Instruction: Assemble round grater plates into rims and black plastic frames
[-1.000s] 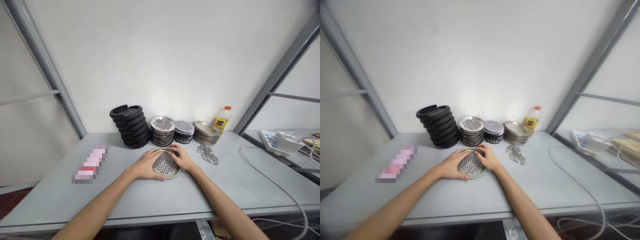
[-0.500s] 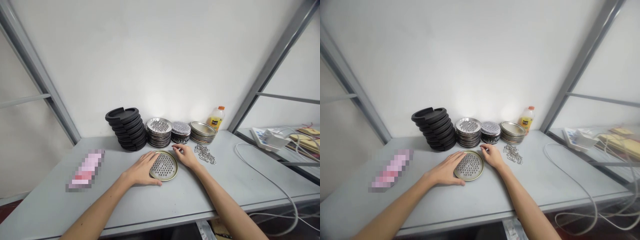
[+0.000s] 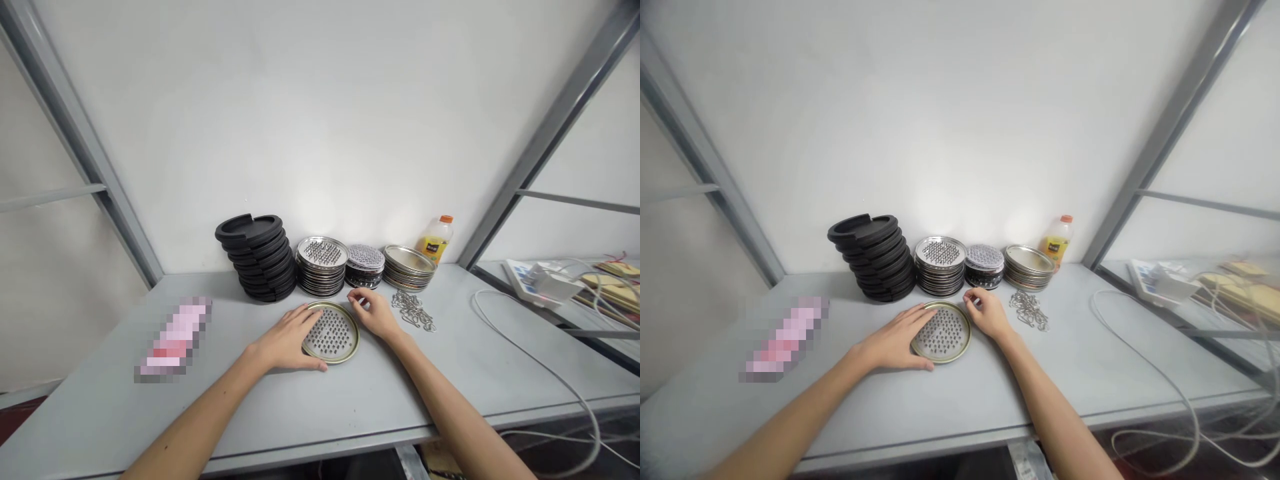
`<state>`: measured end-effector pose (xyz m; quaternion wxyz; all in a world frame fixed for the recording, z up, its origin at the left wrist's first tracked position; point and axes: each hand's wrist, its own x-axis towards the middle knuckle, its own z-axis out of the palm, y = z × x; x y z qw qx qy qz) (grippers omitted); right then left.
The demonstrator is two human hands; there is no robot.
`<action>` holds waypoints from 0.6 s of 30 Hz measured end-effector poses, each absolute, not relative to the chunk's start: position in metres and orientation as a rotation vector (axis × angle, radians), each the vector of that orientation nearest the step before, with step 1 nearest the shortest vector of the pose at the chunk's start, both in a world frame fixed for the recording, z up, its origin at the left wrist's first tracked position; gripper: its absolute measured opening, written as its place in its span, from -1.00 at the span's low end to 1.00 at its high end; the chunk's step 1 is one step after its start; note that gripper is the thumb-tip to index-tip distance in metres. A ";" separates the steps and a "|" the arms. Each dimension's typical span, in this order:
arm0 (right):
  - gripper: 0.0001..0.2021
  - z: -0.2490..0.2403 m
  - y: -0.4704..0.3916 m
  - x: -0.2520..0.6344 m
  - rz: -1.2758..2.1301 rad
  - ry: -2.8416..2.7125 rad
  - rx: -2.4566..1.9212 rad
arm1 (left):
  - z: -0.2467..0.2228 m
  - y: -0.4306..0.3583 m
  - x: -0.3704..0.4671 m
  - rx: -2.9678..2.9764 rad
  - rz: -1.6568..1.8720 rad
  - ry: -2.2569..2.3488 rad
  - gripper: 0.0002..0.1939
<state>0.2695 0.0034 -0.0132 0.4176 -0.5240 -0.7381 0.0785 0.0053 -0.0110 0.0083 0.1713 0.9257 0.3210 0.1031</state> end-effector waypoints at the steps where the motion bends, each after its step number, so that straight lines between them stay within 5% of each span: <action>1: -0.88 -0.013 0.003 0.269 0.195 -1.852 -1.308 | 0.008 -0.011 0.005 2.628 0.288 0.918 0.11; 18: -0.68 0.010 0.013 0.251 -0.260 -1.688 -1.166 | 0.008 -0.009 0.005 2.632 0.290 0.925 0.11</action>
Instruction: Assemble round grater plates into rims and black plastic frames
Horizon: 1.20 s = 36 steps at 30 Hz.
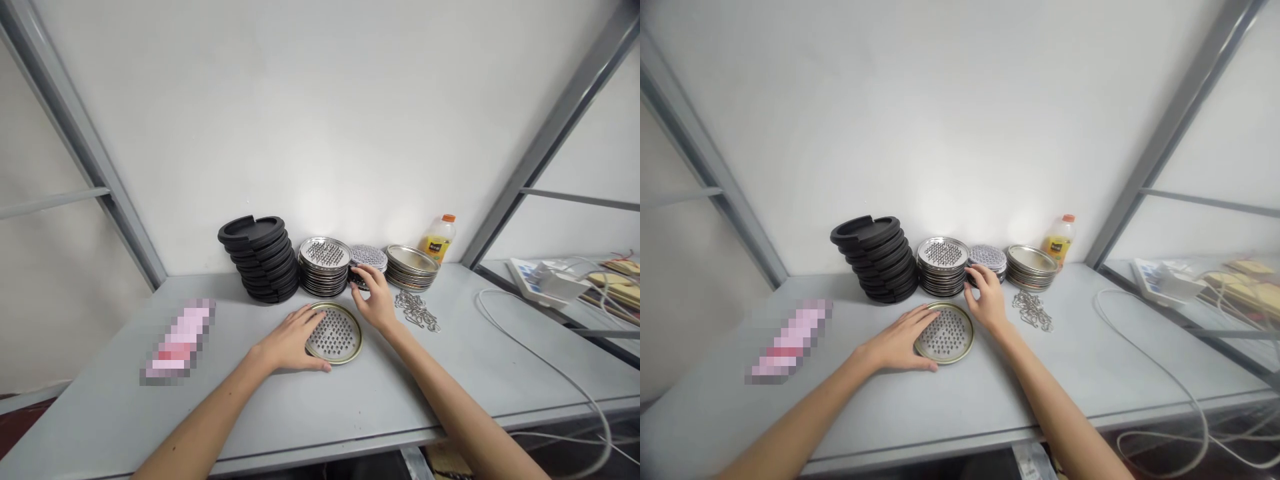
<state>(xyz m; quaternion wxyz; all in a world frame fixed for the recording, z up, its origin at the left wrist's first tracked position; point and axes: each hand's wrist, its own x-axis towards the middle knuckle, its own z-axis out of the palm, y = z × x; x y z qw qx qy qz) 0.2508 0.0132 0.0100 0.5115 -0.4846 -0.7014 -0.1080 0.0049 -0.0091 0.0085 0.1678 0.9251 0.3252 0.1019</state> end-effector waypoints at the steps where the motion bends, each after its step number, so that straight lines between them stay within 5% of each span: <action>1: -0.66 0.014 0.017 0.247 -0.283 -1.708 -1.164 | 0.008 -0.008 0.005 2.628 0.298 0.928 0.11; 23: -0.74 0.034 0.039 0.224 -0.022 -1.359 -1.151 | 0.010 -0.013 0.005 2.582 0.216 1.041 0.03; 36: -0.64 0.029 0.065 0.262 0.585 -0.746 -0.850 | 0.010 -0.013 0.004 2.554 0.198 1.035 0.02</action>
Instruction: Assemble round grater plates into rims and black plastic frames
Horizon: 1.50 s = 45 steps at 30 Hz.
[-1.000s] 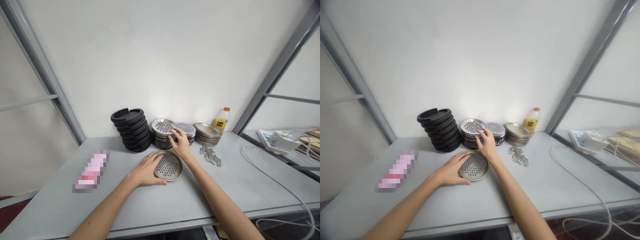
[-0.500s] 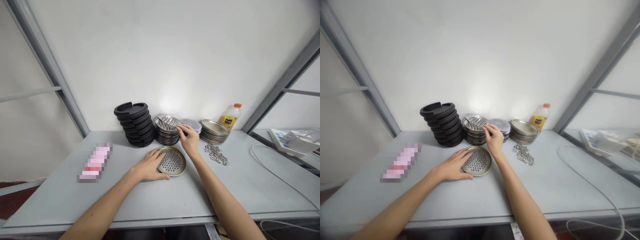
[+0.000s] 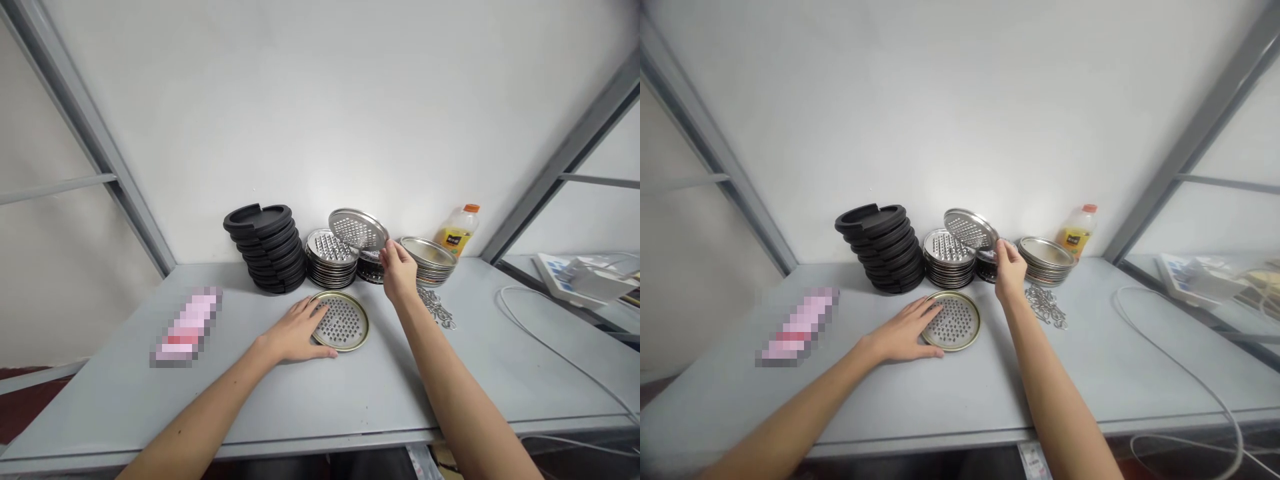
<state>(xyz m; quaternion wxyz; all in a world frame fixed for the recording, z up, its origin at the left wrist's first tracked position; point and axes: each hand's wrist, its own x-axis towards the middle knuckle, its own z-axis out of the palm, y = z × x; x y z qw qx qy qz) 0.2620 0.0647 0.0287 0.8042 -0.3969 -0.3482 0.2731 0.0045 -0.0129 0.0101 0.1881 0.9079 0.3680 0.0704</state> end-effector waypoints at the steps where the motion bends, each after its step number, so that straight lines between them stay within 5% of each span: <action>1: -0.66 0.028 0.066 0.265 0.629 -0.734 -0.806 | 0.011 -0.013 0.004 2.555 0.188 1.038 0.02; 20: -0.83 0.021 0.060 0.314 1.008 -0.747 -0.482 | 0.012 -0.009 0.002 2.457 0.193 1.038 0.09; 25: -0.61 0.012 0.067 0.293 0.881 -1.054 -0.684 | 0.013 -0.008 0.003 2.442 0.272 1.012 0.04; 30: -0.54 0.012 0.059 0.266 0.980 -1.234 -0.877 | 0.016 -0.011 0.007 2.457 0.420 1.041 -0.07; 37: -0.70 0.029 0.037 0.238 1.603 -1.060 -0.706 | 0.014 -0.010 0.011 2.373 0.749 0.976 -0.28; 45: -0.72 0.030 0.023 0.228 1.604 -0.978 -0.786 | 0.020 -0.009 0.010 2.129 1.125 0.781 -0.18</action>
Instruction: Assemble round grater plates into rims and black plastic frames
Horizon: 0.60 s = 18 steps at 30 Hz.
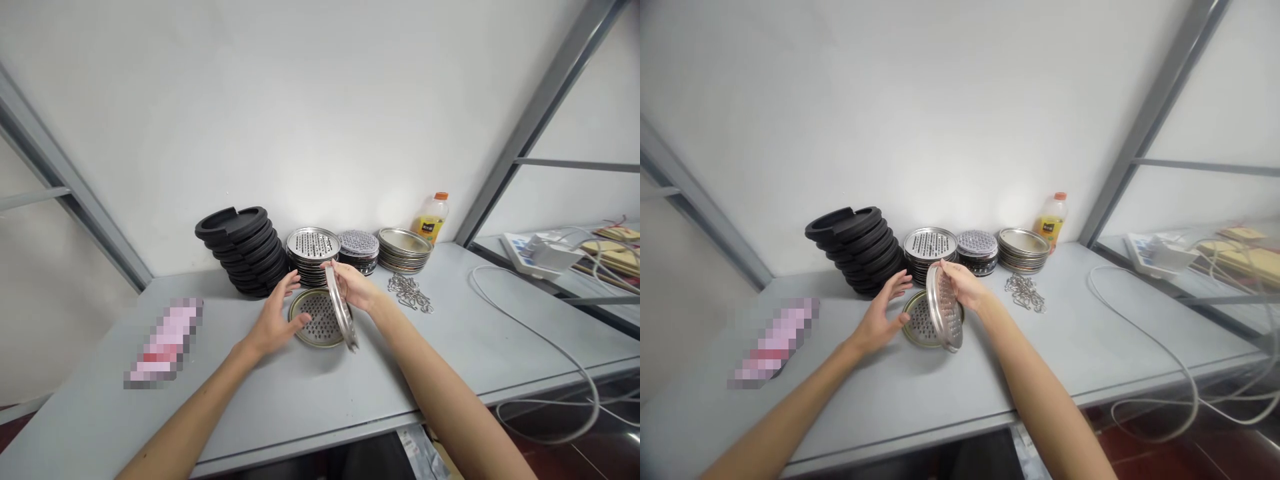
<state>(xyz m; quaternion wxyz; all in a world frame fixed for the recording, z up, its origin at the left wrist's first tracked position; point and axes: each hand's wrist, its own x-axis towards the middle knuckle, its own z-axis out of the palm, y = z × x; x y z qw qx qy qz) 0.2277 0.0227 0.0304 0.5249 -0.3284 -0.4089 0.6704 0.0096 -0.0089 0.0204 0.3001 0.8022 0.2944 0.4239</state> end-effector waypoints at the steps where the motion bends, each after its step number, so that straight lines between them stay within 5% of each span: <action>1: -0.73 0.031 0.023 0.228 1.592 -0.963 -0.810 | 0.022 -0.010 0.009 2.153 1.114 0.752 -0.12; 8: -0.69 0.025 0.025 0.228 1.580 -1.011 -0.896 | 0.025 -0.019 0.011 2.466 0.991 0.738 0.38; 18: -0.67 0.014 0.029 0.221 1.506 -0.936 -1.136 | 0.021 -0.021 0.013 2.461 1.067 0.814 0.40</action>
